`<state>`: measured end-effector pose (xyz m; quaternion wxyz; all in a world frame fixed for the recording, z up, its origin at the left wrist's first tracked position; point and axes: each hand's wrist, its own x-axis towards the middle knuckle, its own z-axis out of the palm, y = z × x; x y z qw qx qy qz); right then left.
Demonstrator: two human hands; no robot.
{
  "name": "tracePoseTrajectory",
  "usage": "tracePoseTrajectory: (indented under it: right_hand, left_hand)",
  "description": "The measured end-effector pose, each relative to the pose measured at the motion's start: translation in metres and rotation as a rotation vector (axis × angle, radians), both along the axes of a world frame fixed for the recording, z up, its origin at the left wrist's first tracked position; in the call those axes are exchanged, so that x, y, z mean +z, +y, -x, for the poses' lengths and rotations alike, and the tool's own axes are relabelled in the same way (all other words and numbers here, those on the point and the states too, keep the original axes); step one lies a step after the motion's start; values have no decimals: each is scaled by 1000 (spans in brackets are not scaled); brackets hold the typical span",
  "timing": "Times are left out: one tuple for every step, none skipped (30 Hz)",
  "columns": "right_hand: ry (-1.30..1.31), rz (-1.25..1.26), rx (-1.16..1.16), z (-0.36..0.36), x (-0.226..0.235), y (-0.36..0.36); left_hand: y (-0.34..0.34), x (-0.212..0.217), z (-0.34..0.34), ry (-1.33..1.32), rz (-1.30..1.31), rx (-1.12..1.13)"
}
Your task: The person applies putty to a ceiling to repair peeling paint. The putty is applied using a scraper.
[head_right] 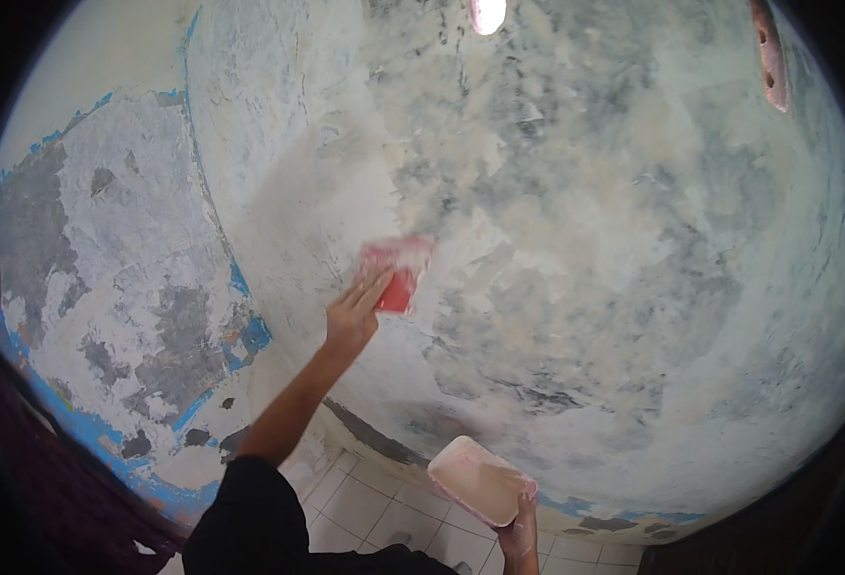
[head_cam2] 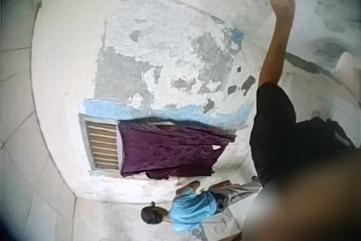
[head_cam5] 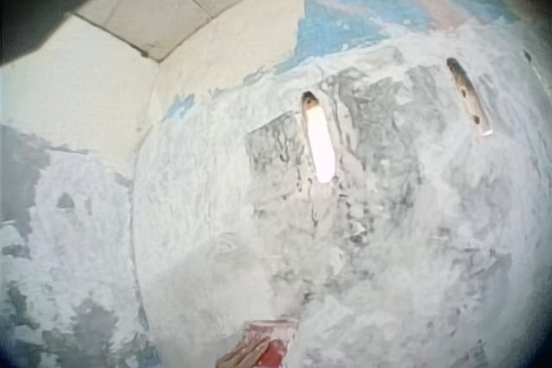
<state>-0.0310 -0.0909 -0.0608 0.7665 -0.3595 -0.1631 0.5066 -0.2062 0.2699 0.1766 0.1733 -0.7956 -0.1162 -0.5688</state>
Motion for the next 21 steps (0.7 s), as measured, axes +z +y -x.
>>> tracePoseTrajectory:
  right_hand:
    - [5,1,-2,5,0,6]
    - [6,20,-7,9,-2,15]
    - [8,43,-15,16,-3,24]
    - [12,51,-22,24,-4,32]
    - [8,68,-19,33,-4,42]
    - [7,86,-35,38,-4,51]
    - [12,97,-56,45,-6,60]
    - [-6,87,-64,52,-9,68]
    - [-22,76,-69,62,-12,77]
    - [-13,86,-83,71,-13,88]
    - [-59,78,-71,80,-14,99]
    - [-104,71,-57,87,-17,110]
    - [-92,87,-77,94,-25,121]
    - [-54,79,-66,101,-36,132]
    - [-17,73,-54,106,-43,140]
    - [-2,93,-74,113,-45,147]
    - [-26,132,-64,121,-47,154]
    - [-47,172,-47,130,-47,160]
    - [-29,196,-58,138,-45,164]
    - [-43,222,-50,146,-44,168]
    - [-56,249,-41,153,-43,172]
  left_hand:
    - [-8,-15,15,-22,104,-34]
    - [-18,-26,25,-132,248,-99]
    - [-28,-37,37,-240,398,-167]
    - [-39,-51,50,-291,584,-156]
    - [-49,-65,64,-341,771,-143]
    - [-53,-81,69,-340,898,-208]
    - [-59,-95,76,-339,1025,-268]
    - [-69,-100,83,-276,1156,-235]
    - [-78,-105,91,-209,1282,-195]
    - [-78,-119,98,-193,1294,-201]
    - [-78,-136,105,-128,1296,-301]
    - [-74,-150,113,-65,1298,-400]
    - [-66,-161,120,-44,1316,-410]
    - [-59,-172,127,135,1250,-465]
    - [-53,-181,134,309,1178,-521]
    - [-49,-182,139,329,1198,-534]
    - [-43,-181,144,477,1120,-483]
    - [-36,-179,148,621,1038,-429]
    - [-28,-178,151,721,1083,-452]
    - [-22,-179,152,742,1107,-463]
    - [-17,-181,152,800,1077,-425]
